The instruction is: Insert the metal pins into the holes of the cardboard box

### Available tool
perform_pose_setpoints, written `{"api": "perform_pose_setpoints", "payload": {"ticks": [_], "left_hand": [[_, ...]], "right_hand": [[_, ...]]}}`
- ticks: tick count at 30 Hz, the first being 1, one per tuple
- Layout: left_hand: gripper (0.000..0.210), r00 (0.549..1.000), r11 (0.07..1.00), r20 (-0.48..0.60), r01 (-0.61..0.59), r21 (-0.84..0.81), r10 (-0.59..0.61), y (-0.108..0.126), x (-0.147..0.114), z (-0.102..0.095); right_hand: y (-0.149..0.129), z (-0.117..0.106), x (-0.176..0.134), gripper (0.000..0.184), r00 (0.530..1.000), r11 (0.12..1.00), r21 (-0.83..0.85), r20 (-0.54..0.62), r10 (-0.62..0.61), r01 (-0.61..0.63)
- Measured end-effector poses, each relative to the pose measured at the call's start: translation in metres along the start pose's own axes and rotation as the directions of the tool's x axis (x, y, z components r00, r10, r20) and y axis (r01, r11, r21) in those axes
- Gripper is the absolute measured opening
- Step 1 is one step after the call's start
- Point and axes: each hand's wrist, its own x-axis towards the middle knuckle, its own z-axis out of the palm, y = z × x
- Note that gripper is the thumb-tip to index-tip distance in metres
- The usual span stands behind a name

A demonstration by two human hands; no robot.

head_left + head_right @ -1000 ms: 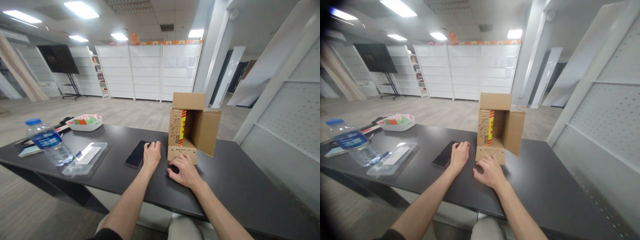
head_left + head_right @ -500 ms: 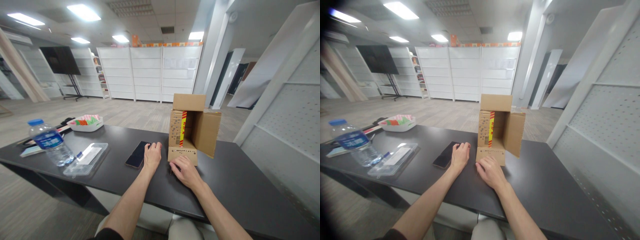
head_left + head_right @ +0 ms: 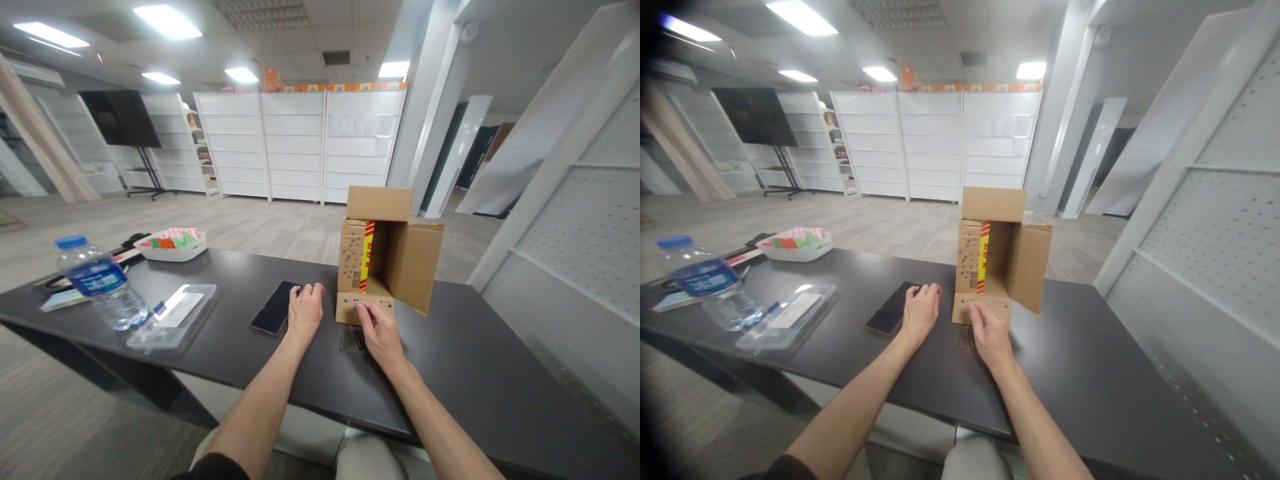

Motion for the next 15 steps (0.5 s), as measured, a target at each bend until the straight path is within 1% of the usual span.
{"api": "perform_pose_setpoints", "payload": {"ticks": [2, 7, 15], "left_hand": [[0.023, 1.0, 1.0, 0.005, 0.0, 0.002, 0.0, 0.0, 0.0, -0.001], [0.023, 1.0, 1.0, 0.004, 0.002, 0.002, -0.002, 0.001, 0.0, -0.003], [0.023, 1.0, 1.0, 0.006, 0.003, 0.006, -0.003, 0.0, 0.0, 0.0]], "right_hand": [[0.003, 0.0, 0.001, 0.023, 0.999, 1.0, -0.003, -0.03, 0.02, -0.021], [0.006, 0.001, 0.004, 0.025, 0.998, 0.999, 0.002, -0.044, 0.053, -0.053], [0.012, 0.002, 0.008, 0.028, 0.997, 0.998, -0.039, -0.054, 0.05, -0.052]]}}
